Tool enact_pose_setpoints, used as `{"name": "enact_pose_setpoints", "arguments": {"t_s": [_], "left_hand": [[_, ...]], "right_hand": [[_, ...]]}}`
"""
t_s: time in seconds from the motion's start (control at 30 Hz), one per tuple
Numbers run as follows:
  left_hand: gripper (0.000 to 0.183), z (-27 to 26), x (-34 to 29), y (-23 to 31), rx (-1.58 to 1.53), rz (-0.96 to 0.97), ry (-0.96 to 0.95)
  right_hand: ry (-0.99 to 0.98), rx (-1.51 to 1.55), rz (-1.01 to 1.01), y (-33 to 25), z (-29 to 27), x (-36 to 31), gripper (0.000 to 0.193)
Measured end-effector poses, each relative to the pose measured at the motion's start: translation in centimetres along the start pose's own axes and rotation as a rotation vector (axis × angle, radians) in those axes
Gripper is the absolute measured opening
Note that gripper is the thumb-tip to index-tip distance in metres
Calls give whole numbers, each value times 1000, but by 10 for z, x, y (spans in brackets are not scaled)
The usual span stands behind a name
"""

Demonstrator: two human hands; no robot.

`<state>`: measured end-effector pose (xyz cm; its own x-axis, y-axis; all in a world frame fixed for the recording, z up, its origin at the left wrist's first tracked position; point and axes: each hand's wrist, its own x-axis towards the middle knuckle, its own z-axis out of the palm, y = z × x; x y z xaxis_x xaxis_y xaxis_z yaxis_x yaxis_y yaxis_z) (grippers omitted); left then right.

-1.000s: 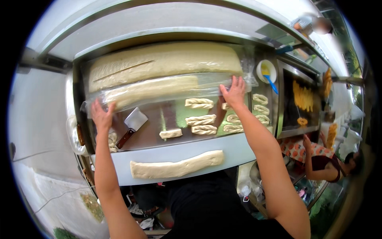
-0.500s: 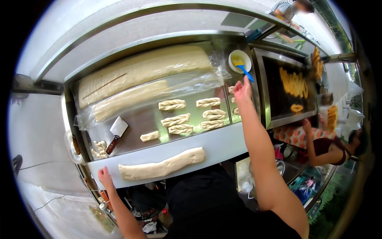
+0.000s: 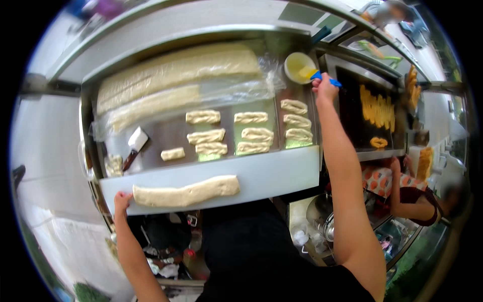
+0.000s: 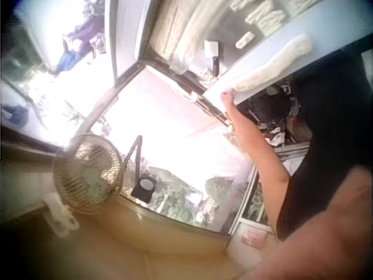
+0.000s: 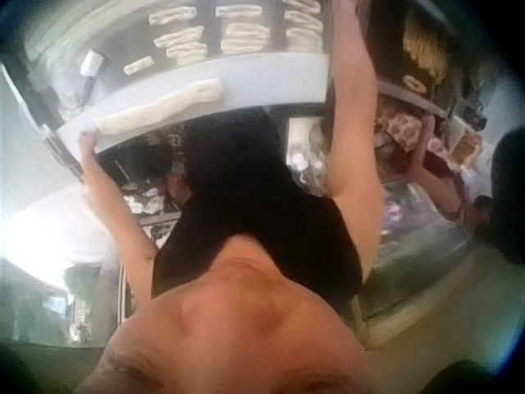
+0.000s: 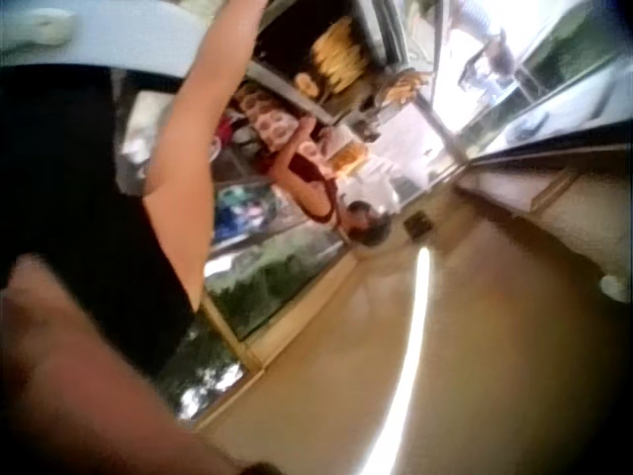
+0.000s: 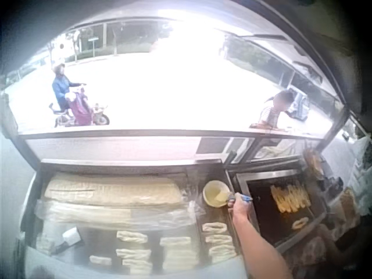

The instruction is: The person cuts a long strip of dough into smaller pieces using a bench scraper, then twists each piece and places them into a deep fryer. The person also uses a brush to apply oil to the dough and uses metal skewers to manage the frying process.

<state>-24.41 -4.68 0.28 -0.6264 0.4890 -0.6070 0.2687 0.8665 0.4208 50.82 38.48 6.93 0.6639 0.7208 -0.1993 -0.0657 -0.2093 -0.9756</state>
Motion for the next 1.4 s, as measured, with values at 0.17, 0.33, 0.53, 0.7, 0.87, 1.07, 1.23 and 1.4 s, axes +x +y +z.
{"name": "enact_pose_setpoints", "arguments": {"t_s": [0.17, 0.33, 0.53, 0.7, 0.87, 1.07, 1.23, 1.4], "left_hand": [[35, -9, -3, 2, -23, -13, -6], [35, -2, -16, 17, -20, 48, -11], [37, -3, -13, 11, 30, 150, 8], [42, 4, -11, 3, 193, 387, 128], [44, 6, -18, -3, 229, 435, 176], [43, 6, -27, 1, 232, 419, 152], [41, 2, -31, 3, 262, 408, 155], [40, 5, -25, 7, 276, 403, 97]], "right_hand": [[-105, 207, 198, 28, -66, -11, 15], [-308, 297, 327, 56, -146, -122, 20], [-708, 192, 614, 115, -132, -316, 25], [-806, -171, 477, 98, -98, -393, 26], [-530, -493, -76, 81, -146, -370, 16], [-614, -846, -750, 76, -81, -476, 10], [-757, -625, -766, 104, 15, -601, 8], [-782, -501, -716, 120, 94, -682, 11]]}}
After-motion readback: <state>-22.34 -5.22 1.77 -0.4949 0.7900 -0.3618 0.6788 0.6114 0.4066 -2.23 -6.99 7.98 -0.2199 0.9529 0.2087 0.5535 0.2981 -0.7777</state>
